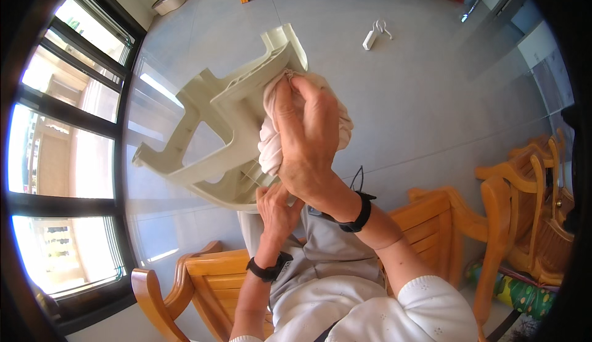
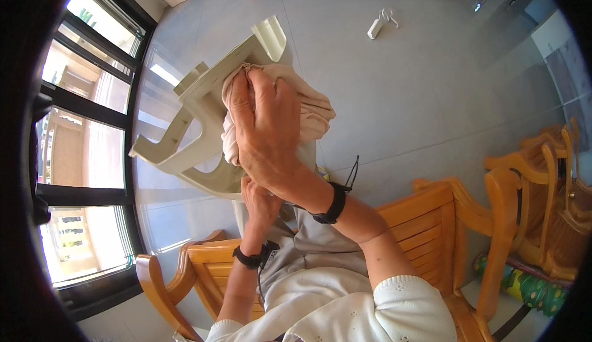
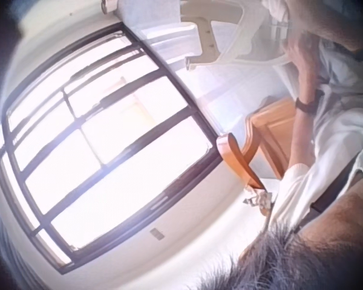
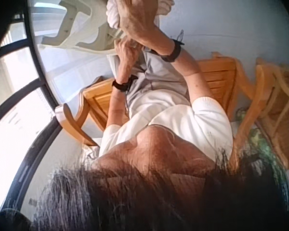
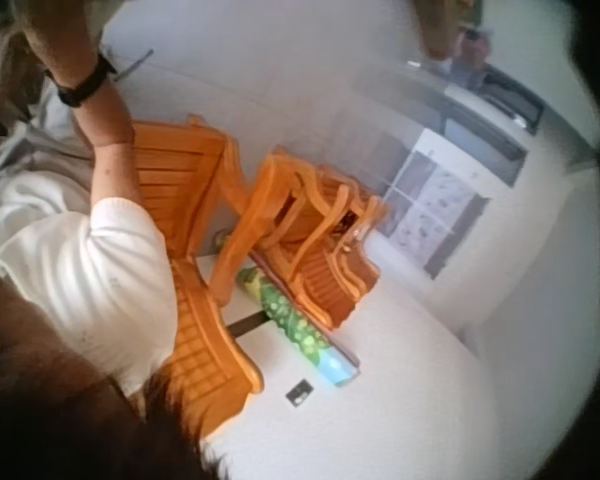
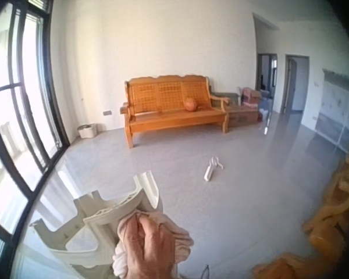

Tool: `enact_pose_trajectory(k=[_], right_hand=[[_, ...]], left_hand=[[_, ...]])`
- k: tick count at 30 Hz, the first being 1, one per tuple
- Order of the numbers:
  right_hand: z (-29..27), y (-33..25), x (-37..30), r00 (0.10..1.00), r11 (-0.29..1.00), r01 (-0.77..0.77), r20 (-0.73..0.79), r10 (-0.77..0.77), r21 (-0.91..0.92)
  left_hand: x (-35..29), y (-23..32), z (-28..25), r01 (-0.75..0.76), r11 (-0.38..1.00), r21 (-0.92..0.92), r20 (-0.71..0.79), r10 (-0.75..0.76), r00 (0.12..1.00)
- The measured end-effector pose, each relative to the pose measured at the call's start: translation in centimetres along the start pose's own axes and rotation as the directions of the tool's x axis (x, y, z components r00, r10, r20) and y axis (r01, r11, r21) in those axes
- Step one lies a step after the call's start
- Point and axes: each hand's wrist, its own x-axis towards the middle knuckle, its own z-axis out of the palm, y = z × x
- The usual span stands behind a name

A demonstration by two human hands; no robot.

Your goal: The person wipes a wooden bench with a cloth, then picks up a white plastic stool and wipes it thoroughly on all sides, including the underside and legs, before placing it back down.

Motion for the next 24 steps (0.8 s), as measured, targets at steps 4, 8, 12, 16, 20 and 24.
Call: enact_pose_trajectory(k=[4, 8, 12, 16, 20, 24], right_hand=[[0.5, 1.4, 0.4, 0.99, 0.974, 0.135, 0.06, -0.127, -0.179], [-0.8, 3.2, 0.4, 0.974, 0.992, 0.093, 0.214, -0.074, -0.083], [-2.6, 4.6, -0.9, 0.952, 0.994, 0.104, 0.285, -0.11, 0.035], [-3.8, 5.2, -2.8, 0.941, 0.974, 0.201, 0.257, -0.222, 0.107], [-3.8, 5.7, -2.6, 0.961, 0.982, 0.054, 0.258, -0.101, 0.182], [-2.3, 6.0, 0.1, 0.976, 0.981, -0.019, 0.218, -0.025, 0.195]], left_hand=[[0.9, -0.1, -0.5, 0.006, 0.998, 0.055, 0.079, -0.01, 0.997], [1.5, 0.4, -0.4, 0.037, 0.995, 0.092, 0.135, -0.049, 0.99], [1.5, 0.7, -0.4, 0.031, 0.996, 0.086, 0.143, -0.043, 0.989], [1.5, 0.6, -0.5, 0.078, 0.989, 0.127, 0.176, -0.1, 0.979], [1.7, 0.8, -0.5, 0.062, 0.992, 0.114, 0.15, -0.079, 0.986], [1.7, 0.8, -0.7, 0.067, 0.993, 0.093, 0.167, -0.082, 0.983]])
